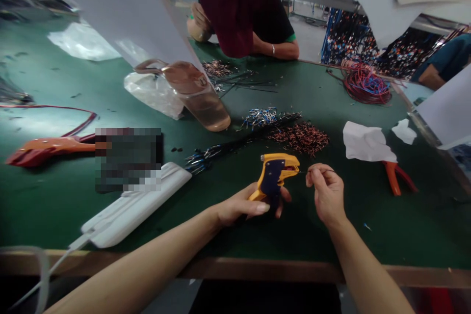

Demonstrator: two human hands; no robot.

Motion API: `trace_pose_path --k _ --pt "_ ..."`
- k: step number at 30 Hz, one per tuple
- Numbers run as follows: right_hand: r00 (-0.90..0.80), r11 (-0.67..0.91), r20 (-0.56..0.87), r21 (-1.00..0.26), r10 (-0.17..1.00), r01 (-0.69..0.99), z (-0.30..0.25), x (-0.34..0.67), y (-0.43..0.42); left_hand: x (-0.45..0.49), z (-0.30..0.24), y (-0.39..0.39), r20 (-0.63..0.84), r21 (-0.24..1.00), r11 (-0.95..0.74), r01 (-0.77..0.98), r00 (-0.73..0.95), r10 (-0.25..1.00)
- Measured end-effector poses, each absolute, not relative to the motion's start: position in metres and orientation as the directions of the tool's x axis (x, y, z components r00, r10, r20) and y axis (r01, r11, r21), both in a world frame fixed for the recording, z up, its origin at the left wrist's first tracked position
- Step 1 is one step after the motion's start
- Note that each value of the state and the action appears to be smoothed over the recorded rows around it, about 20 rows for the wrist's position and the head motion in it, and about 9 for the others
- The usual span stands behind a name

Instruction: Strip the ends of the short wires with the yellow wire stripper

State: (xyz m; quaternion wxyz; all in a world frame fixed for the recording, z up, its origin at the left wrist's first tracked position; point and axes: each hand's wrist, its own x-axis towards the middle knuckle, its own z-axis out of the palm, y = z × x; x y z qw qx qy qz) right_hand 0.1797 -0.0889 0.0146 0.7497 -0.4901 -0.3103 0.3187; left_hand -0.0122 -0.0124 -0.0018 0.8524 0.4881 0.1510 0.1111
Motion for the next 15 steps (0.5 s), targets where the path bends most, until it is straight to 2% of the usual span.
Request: trace_pose_path --k 9,15 --pt "0.592 0.246 0.108 -0.956 0.799 -0.158 0.0122 0.1762 -0.089 -0.0106 -0.0014 -0.0138 -0.153 0.831 0.554 -0.047 0.939 0.308" --pt "0.571 0.214 0.127 -0.973 0.811 -0.088 0.0134 0.1745 -0.0897 -0.0116 0.0035 -0.0139 -0.156 0.855 0.517 -0.041 0.93 0.333"
